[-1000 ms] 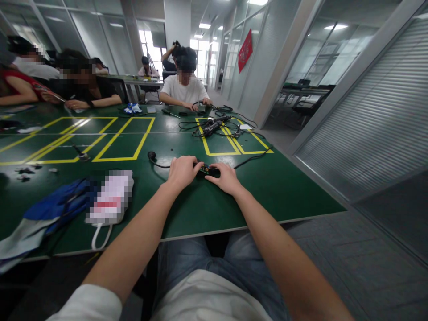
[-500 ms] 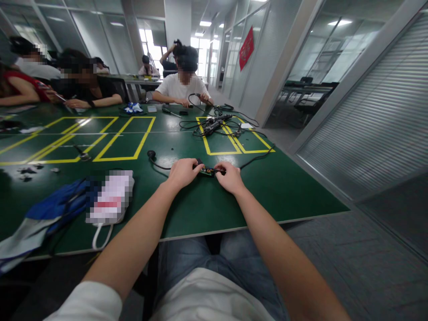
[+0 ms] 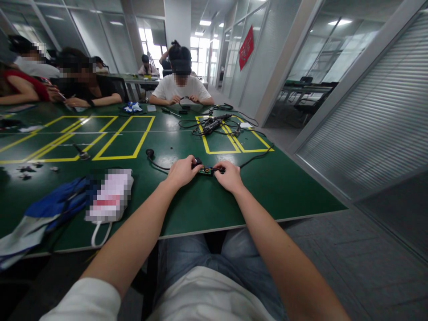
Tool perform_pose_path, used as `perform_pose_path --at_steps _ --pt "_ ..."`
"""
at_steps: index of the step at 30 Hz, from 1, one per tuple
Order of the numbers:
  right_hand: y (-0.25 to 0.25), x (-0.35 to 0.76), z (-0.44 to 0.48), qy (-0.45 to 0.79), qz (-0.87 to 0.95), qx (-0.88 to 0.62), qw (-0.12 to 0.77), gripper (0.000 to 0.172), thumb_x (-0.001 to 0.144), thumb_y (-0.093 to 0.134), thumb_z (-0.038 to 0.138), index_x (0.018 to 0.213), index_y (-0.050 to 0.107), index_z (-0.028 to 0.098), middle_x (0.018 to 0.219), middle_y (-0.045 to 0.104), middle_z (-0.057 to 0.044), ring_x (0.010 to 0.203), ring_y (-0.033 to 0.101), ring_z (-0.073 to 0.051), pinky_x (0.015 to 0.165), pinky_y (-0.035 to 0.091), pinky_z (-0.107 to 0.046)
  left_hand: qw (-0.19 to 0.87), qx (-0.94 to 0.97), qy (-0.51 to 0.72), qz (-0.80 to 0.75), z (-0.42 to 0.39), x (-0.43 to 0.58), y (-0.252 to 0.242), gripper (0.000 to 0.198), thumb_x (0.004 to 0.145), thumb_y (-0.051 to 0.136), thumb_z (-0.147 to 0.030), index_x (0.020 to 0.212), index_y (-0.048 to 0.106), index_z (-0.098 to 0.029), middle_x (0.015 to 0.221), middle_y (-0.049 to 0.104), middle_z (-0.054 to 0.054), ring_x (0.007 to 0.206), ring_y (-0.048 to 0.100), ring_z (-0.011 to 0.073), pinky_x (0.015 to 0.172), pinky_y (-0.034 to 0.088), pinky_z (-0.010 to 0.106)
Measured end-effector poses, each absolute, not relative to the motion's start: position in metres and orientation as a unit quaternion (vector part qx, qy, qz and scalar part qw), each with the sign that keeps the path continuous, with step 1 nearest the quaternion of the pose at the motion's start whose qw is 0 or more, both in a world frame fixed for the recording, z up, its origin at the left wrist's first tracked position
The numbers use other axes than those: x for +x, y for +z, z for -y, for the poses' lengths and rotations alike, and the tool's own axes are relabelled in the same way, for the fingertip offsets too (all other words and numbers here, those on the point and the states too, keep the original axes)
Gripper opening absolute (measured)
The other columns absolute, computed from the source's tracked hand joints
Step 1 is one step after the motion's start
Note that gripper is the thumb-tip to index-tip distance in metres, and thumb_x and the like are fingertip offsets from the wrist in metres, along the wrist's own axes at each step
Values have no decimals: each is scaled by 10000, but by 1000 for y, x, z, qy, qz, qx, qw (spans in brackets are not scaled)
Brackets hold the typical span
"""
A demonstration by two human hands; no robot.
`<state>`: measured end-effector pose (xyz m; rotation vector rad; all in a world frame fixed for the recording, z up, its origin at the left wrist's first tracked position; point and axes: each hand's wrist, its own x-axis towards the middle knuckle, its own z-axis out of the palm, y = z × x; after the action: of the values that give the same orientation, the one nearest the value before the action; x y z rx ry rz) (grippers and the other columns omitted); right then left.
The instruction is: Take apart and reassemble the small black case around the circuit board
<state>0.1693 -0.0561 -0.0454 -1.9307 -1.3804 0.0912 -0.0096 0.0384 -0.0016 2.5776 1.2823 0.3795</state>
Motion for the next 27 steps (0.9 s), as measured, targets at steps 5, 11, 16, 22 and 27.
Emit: perform_pose_path --at_steps 5,11,16,22,27 --pt "-46 170 57 38 544 -755 365 169 812 656 215 890 790 282 954 745 -18 961 666 -259 1007 470 -474 136 893 143 -404 -47 -13 -7 330 975 638 -470 1172 640 -204 1092 769 121 990 721 289 826 536 368" --pt "-50 172 56 30 540 -755 370 211 821 651 207 957 793 283 980 748 -20 989 667 -260 1017 468 -470 165 922 159 -311 -64 -22 -10 225 856 621 -166 1052 728 -200 1126 739 86 1023 703 236 954 545 345" --pt "-51 173 56 24 551 -753 360 233 865 645 199 1001 811 290 1079 768 -35 1068 671 -277 1051 457 -491 183 927 128 -303 -69 -27 -3 290 876 599 -154 1084 790 -218 1060 767 65 979 714 232 954 551 350" --pt "-54 173 56 9 556 -752 355 249 914 628 190 1024 821 302 1110 788 -41 1105 667 -291 1089 424 -522 161 930 137 -300 -72 -29 -7 314 905 617 -155 1135 820 -221 1145 756 82 1057 714 239 1023 531 347" --pt "-55 172 55 13 560 -748 356 287 943 594 153 1057 815 297 1140 793 -49 1119 672 -300 1106 410 -548 155 928 140 -310 -73 -28 -11 345 929 610 -162 1189 819 -250 1139 756 80 1046 720 239 1014 538 344"
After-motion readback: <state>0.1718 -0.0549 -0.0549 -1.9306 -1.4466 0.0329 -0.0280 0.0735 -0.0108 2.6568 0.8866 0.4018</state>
